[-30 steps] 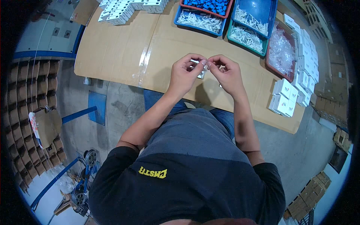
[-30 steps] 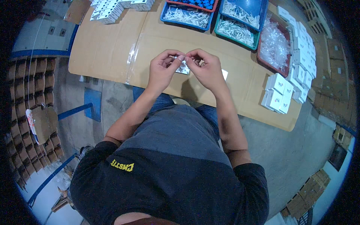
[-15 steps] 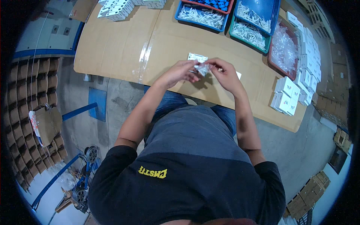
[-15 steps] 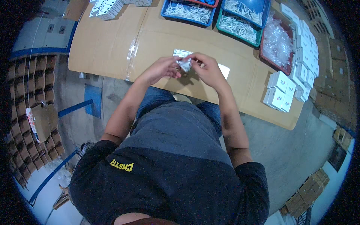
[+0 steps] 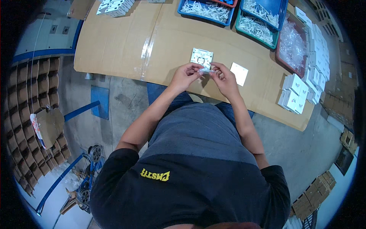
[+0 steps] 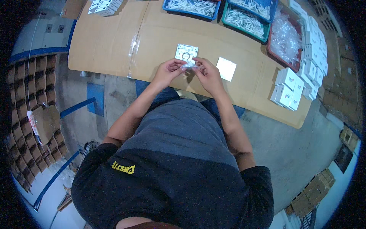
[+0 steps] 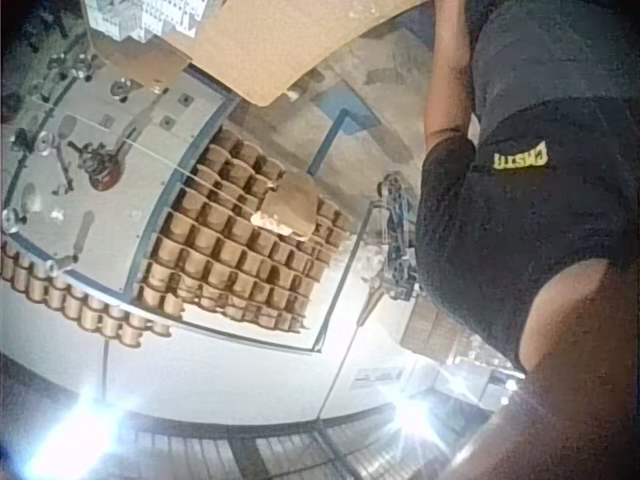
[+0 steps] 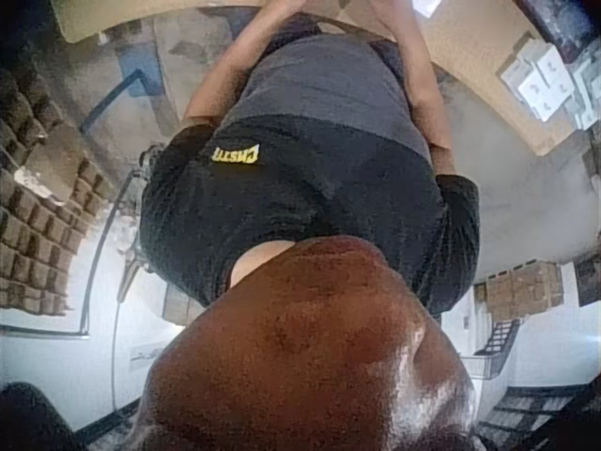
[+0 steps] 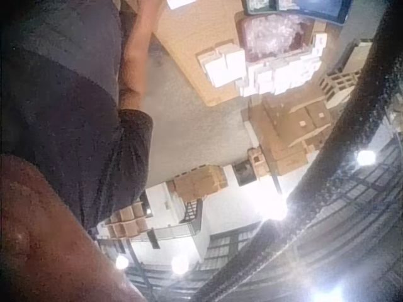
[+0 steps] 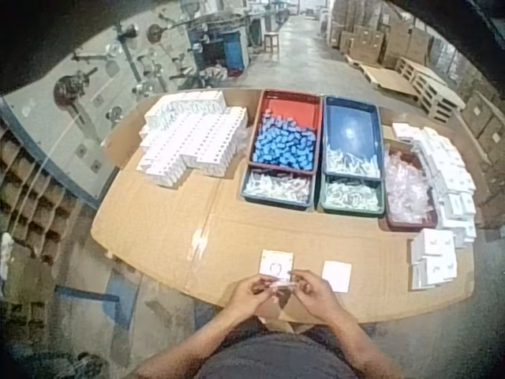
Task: Assemble small electrical components into white housings and package them into boxes.
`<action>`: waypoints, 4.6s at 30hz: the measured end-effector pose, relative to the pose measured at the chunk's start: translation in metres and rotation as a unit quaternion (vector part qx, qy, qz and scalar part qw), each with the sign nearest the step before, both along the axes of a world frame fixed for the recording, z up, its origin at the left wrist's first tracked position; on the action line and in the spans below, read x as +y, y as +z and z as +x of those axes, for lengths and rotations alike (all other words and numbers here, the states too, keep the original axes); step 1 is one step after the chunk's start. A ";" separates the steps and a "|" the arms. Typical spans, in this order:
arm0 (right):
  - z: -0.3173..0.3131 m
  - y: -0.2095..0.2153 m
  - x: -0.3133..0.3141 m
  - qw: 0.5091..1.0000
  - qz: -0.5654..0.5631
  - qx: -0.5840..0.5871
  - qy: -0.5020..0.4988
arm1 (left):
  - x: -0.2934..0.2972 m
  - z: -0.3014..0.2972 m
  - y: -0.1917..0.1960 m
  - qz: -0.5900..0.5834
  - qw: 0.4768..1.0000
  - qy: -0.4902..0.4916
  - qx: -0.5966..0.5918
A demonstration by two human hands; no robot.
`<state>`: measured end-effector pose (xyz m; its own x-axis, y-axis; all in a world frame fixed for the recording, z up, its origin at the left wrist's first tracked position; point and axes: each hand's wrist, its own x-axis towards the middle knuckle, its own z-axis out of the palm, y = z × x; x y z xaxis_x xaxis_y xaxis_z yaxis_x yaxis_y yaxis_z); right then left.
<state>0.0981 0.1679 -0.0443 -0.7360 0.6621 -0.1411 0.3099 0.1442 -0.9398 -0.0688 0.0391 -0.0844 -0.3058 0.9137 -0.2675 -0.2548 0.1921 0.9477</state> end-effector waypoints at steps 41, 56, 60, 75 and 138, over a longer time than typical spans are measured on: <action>-0.028 -0.048 0.028 0.974 0.221 0.024 0.045 | 0.030 -0.038 -0.006 0.064 0.843 -0.018 0.534; -0.033 -0.020 0.031 0.933 0.317 -0.101 0.139 | 0.024 -0.044 0.005 0.094 0.822 -0.075 0.556; -0.031 -0.018 0.032 0.905 0.369 -0.119 0.177 | 0.020 -0.049 0.006 0.116 0.782 -0.137 0.597; -0.042 -0.026 0.028 0.914 0.331 -0.214 0.092 | 0.016 -0.040 0.003 0.094 0.763 -0.128 0.627; -0.298 0.036 0.362 0.855 0.504 -0.095 -0.077 | 0.046 -0.068 0.014 0.029 0.828 -0.081 0.554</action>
